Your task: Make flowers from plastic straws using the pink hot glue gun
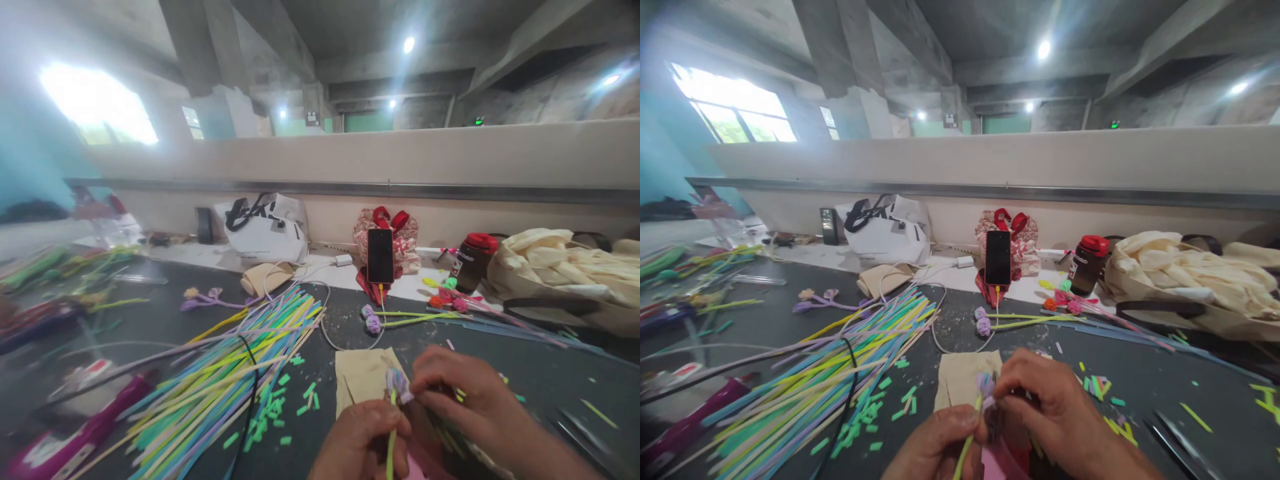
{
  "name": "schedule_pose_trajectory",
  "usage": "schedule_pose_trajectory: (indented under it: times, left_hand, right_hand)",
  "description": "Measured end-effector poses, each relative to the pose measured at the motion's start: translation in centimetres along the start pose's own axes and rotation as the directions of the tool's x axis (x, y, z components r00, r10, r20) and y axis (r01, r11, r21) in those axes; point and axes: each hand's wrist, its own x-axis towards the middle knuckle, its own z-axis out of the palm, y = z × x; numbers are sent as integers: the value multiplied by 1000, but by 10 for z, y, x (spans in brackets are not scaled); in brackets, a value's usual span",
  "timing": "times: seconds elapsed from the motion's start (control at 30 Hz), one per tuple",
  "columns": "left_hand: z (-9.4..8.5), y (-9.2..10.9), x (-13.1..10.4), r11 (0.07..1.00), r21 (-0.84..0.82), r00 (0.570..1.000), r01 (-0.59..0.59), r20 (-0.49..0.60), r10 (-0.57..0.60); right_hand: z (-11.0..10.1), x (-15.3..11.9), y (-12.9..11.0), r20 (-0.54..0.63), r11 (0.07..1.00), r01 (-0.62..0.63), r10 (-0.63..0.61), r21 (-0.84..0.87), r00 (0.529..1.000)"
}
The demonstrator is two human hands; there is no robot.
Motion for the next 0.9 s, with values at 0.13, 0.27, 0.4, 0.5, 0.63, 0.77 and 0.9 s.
schedule_pose_trajectory:
  times: [0.13,0.27,0.4,0.5,0.63,0.77,0.9]
  left_hand:
    - [-3,-4,8,999,50,999,-2,38,0]
    - [-3,-10,11,999,40,999,22,38,-23]
    - [-2,-9,10,999,38,998,27,52,-29]
    - [-2,-8,10,996,81,998,46,48,-50]
    - [-3,-8,10,994,102,997,48,50,-53]
    - [-3,-7,9,994,103,997,48,55,-53]
    - [-2,-7,9,994,98,997,56,39,-61]
  right_hand:
    - [-11,4,3,-25,999,43,-43,-17,999]
    - [-17,8,1,50,990,114,-110,-80,993]
    - [-22,13,-2,146,972,169,-146,-162,978]
    - [-25,16,-3,191,963,188,-152,-191,970]
    - [-25,18,-3,204,955,203,-159,-217,966]
    - [-26,19,-5,212,947,224,-176,-231,961]
    - [-27,19,-5,231,924,251,-188,-287,955]
